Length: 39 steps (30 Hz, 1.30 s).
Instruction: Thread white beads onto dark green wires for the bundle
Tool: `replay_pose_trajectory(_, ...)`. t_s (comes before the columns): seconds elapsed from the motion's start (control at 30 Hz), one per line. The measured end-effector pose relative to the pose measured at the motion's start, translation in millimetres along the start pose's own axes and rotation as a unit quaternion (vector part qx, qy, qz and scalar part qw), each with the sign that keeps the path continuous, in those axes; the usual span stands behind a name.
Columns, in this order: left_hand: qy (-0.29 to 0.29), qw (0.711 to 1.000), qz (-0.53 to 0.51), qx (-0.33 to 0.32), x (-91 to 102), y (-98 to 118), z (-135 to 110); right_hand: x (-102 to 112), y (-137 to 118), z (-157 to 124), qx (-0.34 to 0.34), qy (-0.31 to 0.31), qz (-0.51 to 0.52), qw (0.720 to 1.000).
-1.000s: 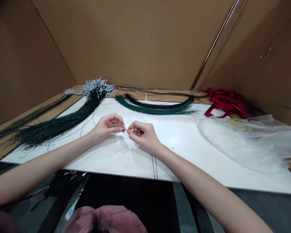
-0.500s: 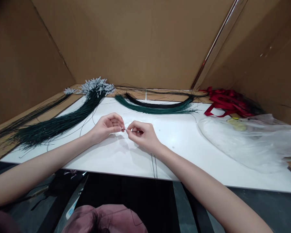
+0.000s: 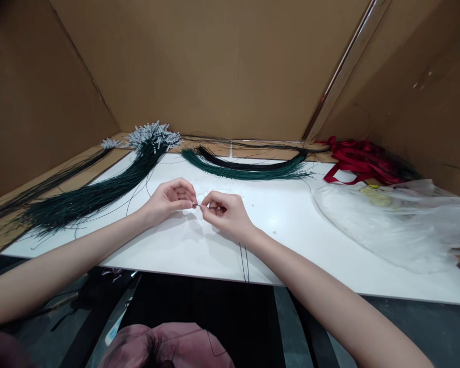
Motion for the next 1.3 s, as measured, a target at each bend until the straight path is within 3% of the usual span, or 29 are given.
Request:
replay_pose_trajectory(0.8,0.048,0.998,0.027,-0.015,-5.5,6.2,-4.0,0.1,-5.7,-2.0,0.014,0.034,-0.022,0.999)
replay_pose_trajectory(1.3,0.019,1.000,-0.006,-0.016,-6.0,2.2,-3.9,-0.3,-6.9,-1.6,-0.008,0.041,0.004,0.999)
Point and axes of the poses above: each hand's wrist, its own z-axis towards the middle knuckle, its own x-axis out of the back of the hand, y = z × x, the point moved 4 cm from there along z, towards the middle knuckle, and after that the axes turned 1 degree about -z, right-handed, at the moved point
